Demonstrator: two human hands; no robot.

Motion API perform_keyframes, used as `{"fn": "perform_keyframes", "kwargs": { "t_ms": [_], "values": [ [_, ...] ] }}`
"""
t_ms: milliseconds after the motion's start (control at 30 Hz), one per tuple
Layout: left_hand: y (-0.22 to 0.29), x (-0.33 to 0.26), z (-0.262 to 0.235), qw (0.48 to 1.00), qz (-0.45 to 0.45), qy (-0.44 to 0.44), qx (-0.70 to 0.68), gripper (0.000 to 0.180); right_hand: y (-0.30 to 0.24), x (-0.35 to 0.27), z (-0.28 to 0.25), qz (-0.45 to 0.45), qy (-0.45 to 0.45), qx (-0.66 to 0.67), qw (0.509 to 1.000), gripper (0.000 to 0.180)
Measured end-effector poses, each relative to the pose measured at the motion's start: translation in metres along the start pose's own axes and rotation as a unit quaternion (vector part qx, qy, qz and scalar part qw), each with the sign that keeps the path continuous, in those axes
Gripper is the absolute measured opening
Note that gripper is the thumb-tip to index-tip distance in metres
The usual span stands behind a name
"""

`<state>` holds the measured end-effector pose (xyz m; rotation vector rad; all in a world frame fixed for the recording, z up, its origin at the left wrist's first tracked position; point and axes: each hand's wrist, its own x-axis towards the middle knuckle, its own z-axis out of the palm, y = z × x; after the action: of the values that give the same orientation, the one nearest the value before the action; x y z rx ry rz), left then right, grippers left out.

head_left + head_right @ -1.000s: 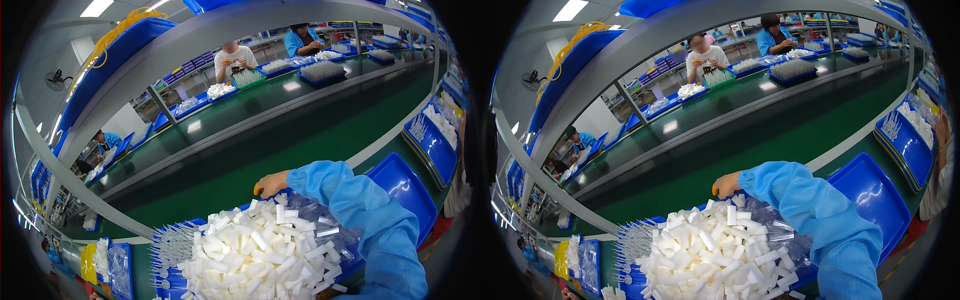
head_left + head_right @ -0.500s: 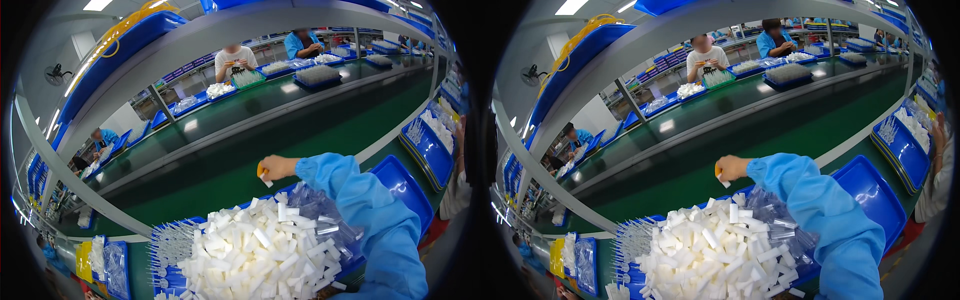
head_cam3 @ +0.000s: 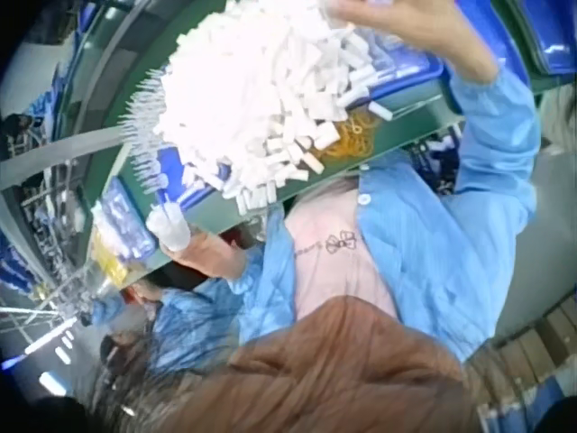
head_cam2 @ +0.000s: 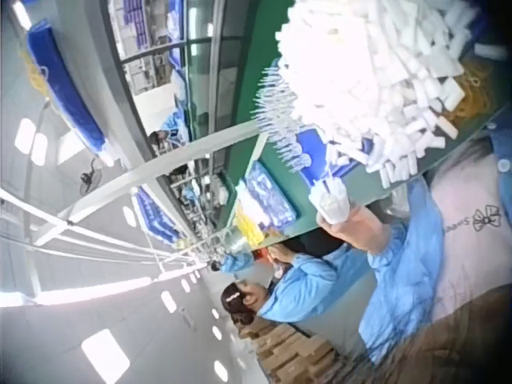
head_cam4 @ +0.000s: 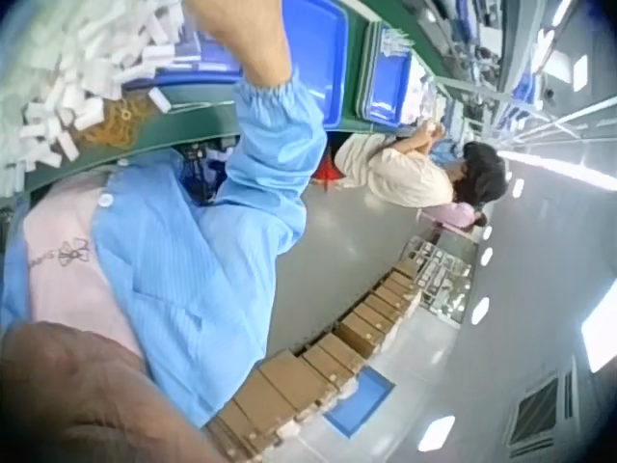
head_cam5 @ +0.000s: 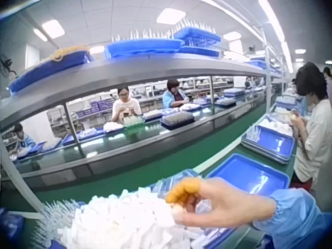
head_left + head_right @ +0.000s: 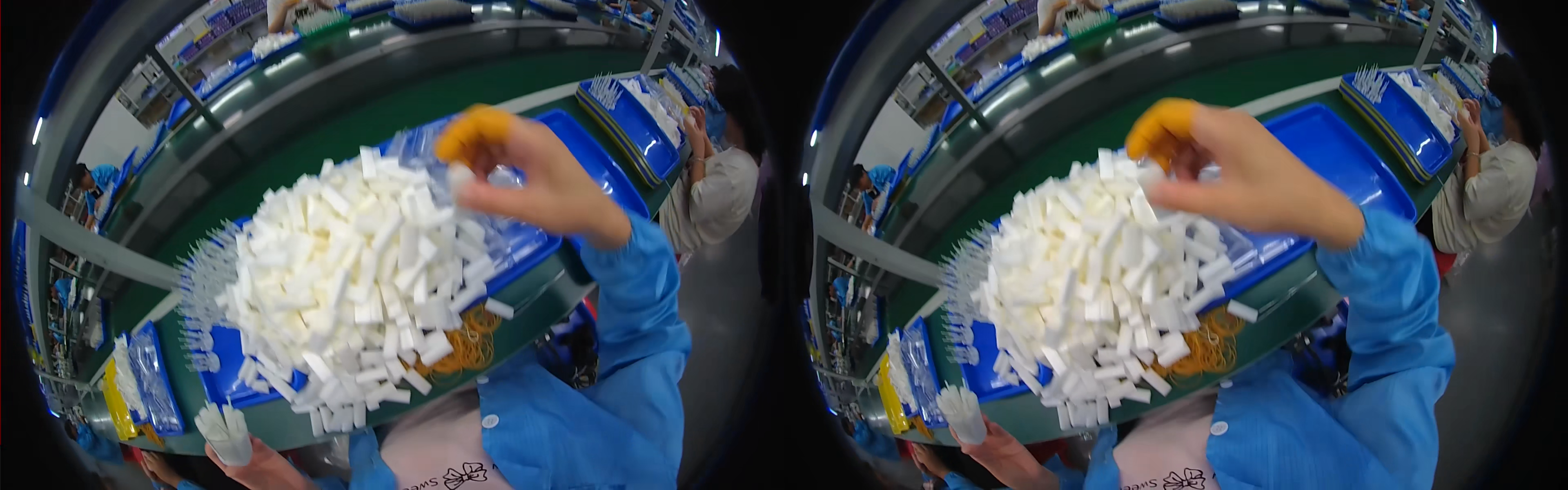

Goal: The person assembles small white cylindrical components by inserting them into a clear plastic holder. They use a yellow rubber band to secure the bundle and then use scissors to trim the excess band. The process is repeated for multiple units on a factory assembly line.

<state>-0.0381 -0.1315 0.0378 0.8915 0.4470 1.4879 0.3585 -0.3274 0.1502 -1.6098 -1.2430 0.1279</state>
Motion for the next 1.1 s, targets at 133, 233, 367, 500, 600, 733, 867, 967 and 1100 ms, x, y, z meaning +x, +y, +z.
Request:
{"fn": "perform_keyframes", "kwargs": {
  "t_ms": [133, 233, 367, 500, 600, 733, 867, 967, 1100],
  "values": [
    [-0.007, -0.002, 0.002, 0.985, -0.042, -0.168, 0.004, 0.055, -0.002, -0.112, 0.041, 0.089, 0.021, -0.013, 0.996, 0.022],
    [-0.009, -0.014, 0.004, 0.987, -0.058, -0.15, -0.008, 0.058, 0.002, -0.154, 0.089, 0.127, 0.01, 0.009, 0.992, 0.02],
    [-0.01, -0.029, 0.021, 0.977, -0.08, -0.194, 0.034, 0.063, 0.013, -0.177, 0.125, 0.104, 0.006, -0.029, 0.994, 0.021],
    [-0.013, -0.04, 0.041, 0.983, -0.095, -0.1, 0.119, 0.046, 0.023, -0.182, 0.133, 0.038, 0.072, -0.097, 0.992, 0.023],
    [-0.016, -0.035, 0.024, 0.978, -0.092, -0.173, 0.076, 0.064, 0.02, -0.189, 0.119, 0.085, 0.112, -0.148, 0.979, 0.021],
    [-0.023, -0.034, 0.029, 0.976, -0.1, -0.183, 0.07, 0.068, 0.035, -0.203, 0.105, 0.119, 0.149, -0.206, 0.96, 0.019],
    [-0.03, -0.036, 0.031, 0.973, -0.099, -0.196, 0.077, 0.069, 0.035, -0.203, 0.093, 0.181, 0.124, -0.261, 0.94, 0.018],
    [-0.033, -0.034, 0.025, 0.97, -0.106, -0.202, 0.083, 0.069, 0.036, -0.203, 0.083, 0.194, 0.147, -0.264, 0.933, 0.018],
    [-0.032, -0.034, 0.024, 0.969, -0.11, -0.197, 0.101, 0.07, 0.048, -0.198, 0.063, 0.17, 0.182, -0.278, 0.928, 0.017]
  ]
}}
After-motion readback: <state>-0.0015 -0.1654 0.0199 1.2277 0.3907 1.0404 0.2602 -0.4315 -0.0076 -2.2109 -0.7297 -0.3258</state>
